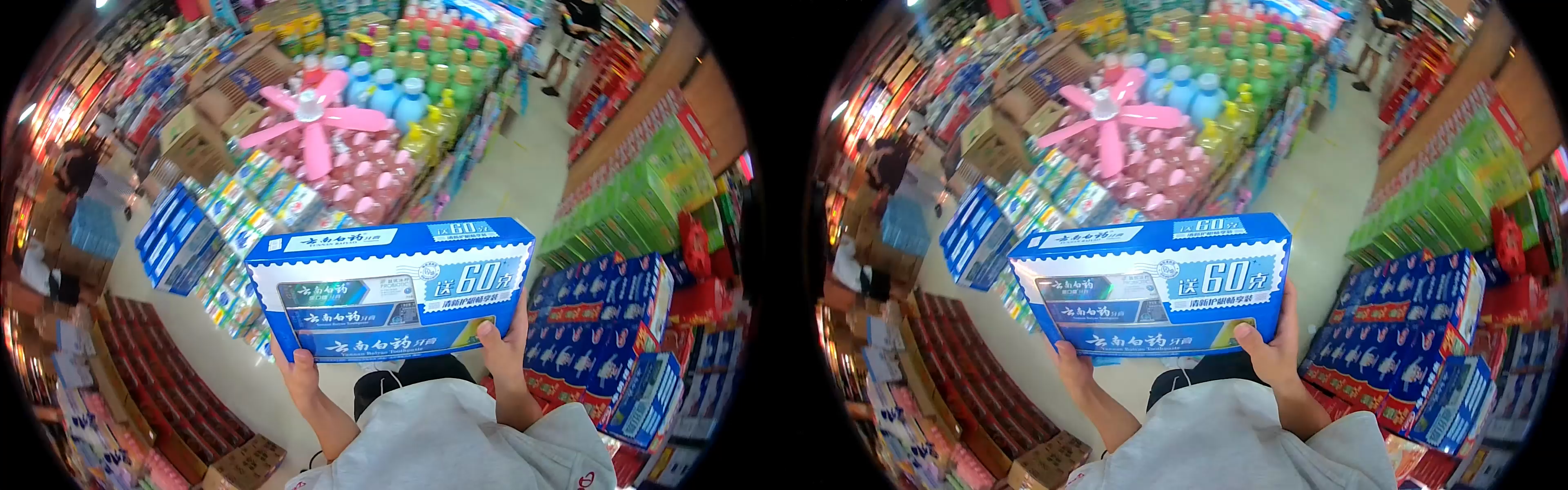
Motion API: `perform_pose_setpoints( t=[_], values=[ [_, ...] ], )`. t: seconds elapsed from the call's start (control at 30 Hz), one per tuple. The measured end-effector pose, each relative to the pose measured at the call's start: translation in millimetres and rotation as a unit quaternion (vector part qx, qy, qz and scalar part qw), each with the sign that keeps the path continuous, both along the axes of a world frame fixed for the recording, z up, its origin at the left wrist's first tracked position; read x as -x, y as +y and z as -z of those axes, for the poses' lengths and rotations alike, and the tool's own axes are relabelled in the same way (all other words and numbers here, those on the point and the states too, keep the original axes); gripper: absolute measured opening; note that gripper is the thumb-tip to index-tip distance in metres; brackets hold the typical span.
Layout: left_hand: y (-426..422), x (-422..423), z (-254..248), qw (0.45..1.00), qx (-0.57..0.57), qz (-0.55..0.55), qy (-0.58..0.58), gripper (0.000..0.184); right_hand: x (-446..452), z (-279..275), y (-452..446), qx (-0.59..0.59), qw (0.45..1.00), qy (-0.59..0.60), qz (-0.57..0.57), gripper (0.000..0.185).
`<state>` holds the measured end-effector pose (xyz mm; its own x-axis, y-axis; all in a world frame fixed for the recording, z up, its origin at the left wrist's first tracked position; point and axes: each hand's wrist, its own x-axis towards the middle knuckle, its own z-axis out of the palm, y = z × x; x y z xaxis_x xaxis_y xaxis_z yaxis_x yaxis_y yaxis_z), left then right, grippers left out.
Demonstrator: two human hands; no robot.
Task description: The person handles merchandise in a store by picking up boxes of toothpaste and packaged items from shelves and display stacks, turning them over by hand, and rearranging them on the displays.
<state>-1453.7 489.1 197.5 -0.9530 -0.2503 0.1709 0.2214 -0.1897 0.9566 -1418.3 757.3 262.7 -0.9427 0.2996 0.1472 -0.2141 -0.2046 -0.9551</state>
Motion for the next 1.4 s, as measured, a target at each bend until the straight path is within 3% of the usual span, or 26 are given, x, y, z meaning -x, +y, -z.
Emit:
perform_pose_setpoints(
  t=[0.23, 0.43, 0.5, 0.77, 0.87, 1.03, 1.1, 1.17, 1.23, 1.4],
  values=[
    [286.9, 8.6, 17.4, 0.993, -0.048, 0.106, 0.016, 0.094, -44.5, 28.1, 262.4, 0.009, 0.990, -0.009, 0.141, 0.080],
    [372.1, 12.1, 17.4, 0.981, -0.041, 0.188, 0.006, 0.091, -78.6, 35.0, 328.5, 0.028, 0.972, -0.019, 0.233, 0.077],
    [396.1, 12.7, 26.9, 0.976, -0.042, 0.213, 0.015, 0.083, -90.9, 38.9, 347.8, 0.035, 0.964, -0.020, 0.265, 0.077],
    [488.0, 19.6, 40.6, 0.946, -0.009, 0.322, -0.024, 0.086, -145.3, 50.8, 390.8, 0.038, 0.921, -0.031, 0.387, 0.075],
    [525.7, 22.3, 40.7, 0.893, 0.046, 0.447, -0.015, 0.080, -178.8, 71.2, 400.7, 0.043, 0.903, -0.030, 0.427, 0.076],
    [573.9, 34.5, 41.3, 0.845, 0.046, 0.530, -0.050, 0.069, -185.9, 73.6, 384.1, 0.075, 0.838, -0.032, 0.539, 0.076],
    [595.3, 24.3, 42.6, 0.775, 0.102, 0.621, -0.055, 0.061, -206.5, 86.6, 382.5, 0.072, 0.816, -0.026, 0.573, 0.075],
    [619.4, 13.7, 39.4, 0.739, 0.100, 0.664, -0.060, 0.052, -219.1, 94.4, 380.2, 0.049, 0.777, -0.048, 0.625, 0.075],
    [638.4, 8.7, 38.0, 0.630, 0.152, 0.760, -0.054, 0.048, -235.2, 106.6, 374.0, 0.018, 0.753, -0.084, 0.653, 0.075],
    [662.6, -14.9, 75.9, 0.532, 0.180, 0.820, -0.111, 0.043, -262.4, 140.3, 349.8, -0.047, 0.702, -0.155, 0.694, 0.075]
  ],
)
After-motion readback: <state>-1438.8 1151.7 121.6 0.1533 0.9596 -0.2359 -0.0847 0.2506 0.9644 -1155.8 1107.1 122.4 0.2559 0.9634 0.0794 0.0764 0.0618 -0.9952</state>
